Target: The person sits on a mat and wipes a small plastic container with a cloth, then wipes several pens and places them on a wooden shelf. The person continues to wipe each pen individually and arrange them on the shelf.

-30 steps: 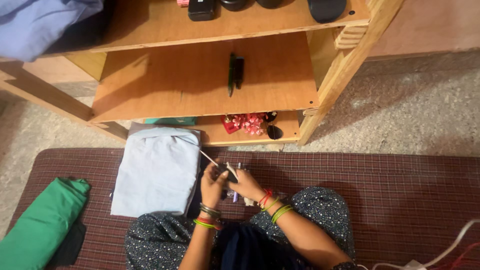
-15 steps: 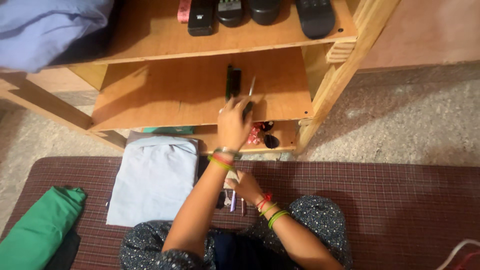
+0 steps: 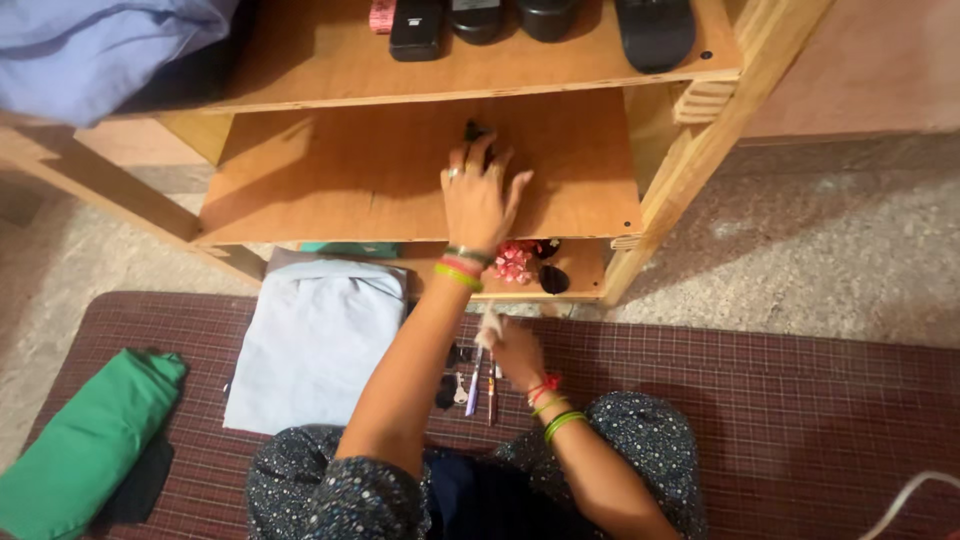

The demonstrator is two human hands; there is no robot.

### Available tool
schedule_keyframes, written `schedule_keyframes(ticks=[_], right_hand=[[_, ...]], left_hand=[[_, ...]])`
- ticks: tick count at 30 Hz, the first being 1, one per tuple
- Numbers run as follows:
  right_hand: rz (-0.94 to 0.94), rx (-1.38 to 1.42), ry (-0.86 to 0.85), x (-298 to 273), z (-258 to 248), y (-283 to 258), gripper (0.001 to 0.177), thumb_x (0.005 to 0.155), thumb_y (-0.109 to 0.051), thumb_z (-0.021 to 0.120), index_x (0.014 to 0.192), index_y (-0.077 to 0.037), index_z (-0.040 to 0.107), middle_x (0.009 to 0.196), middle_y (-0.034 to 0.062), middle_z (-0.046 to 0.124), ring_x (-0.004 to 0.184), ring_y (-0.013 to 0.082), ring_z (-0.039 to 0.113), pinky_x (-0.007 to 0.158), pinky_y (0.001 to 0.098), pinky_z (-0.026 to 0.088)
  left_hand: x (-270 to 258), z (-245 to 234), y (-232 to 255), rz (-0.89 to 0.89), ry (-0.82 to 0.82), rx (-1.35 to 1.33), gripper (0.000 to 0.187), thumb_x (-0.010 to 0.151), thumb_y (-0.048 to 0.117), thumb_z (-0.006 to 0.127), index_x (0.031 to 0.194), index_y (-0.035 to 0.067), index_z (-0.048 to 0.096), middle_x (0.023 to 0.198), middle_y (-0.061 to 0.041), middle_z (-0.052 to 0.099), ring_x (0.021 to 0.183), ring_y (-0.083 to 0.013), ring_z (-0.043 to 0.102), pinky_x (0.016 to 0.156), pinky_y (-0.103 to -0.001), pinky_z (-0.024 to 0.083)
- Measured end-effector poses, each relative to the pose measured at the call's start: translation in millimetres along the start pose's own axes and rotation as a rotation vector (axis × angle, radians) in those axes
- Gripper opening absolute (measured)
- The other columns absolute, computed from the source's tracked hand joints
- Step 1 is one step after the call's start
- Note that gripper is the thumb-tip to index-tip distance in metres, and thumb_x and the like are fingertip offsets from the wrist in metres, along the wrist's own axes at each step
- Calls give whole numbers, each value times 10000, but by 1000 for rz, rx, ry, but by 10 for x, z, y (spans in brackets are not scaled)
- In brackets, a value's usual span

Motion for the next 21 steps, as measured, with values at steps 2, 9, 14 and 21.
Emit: schedule_keyframes(ticks=[2, 9, 14, 21], right_hand=[[-53, 10, 138, 104, -48, 70, 387, 960, -396, 531, 1138, -72, 645, 946, 233, 721, 892, 474, 662, 780, 578, 507], [-119, 97, 387, 255, 102, 362, 382, 1007, -343, 509, 1179, -24, 628, 1114, 262, 686, 1051, 462, 627, 889, 543, 480], [-236, 87, 458, 281, 118, 474, 367, 1018, -286, 483, 1187, 8, 626, 1152, 280, 668, 1105, 473, 596, 962, 525, 448], [-135, 114, 438, 282, 111, 498, 427, 1034, -334, 464, 1190, 38, 604, 1154, 306, 652, 1095, 490, 592, 965, 531, 448]], left_hand=[[-354, -143, -47, 36, 31, -52, 312, 972, 316, 676, 1192, 96, 703, 1388, -140, 574, 1303, -382, 467, 1068, -523, 395], [-2448, -272, -94, -256, -329, 101, 323, 843, 310, 708, 1062, 73, 689, 1373, -209, 566, 1354, -440, 430, 1090, -562, 362], [-3485, -156, -222, -409, -652, 313, 568, 702, 369, 753, 1141, 14, 690, 1339, -262, 539, 1246, -445, 437, 962, -568, 378], [-3807, -91, -490, -664, -668, 162, 273, 887, 324, 700, 1018, 84, 700, 1061, -127, 726, 983, -324, 635, 814, -474, 487]])
Point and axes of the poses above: each hand's wrist, its own x-axis towards the middle knuckle, its own z-axis out of the palm, y = z × x, the point moved 2 cm from there along x, towards the middle knuckle
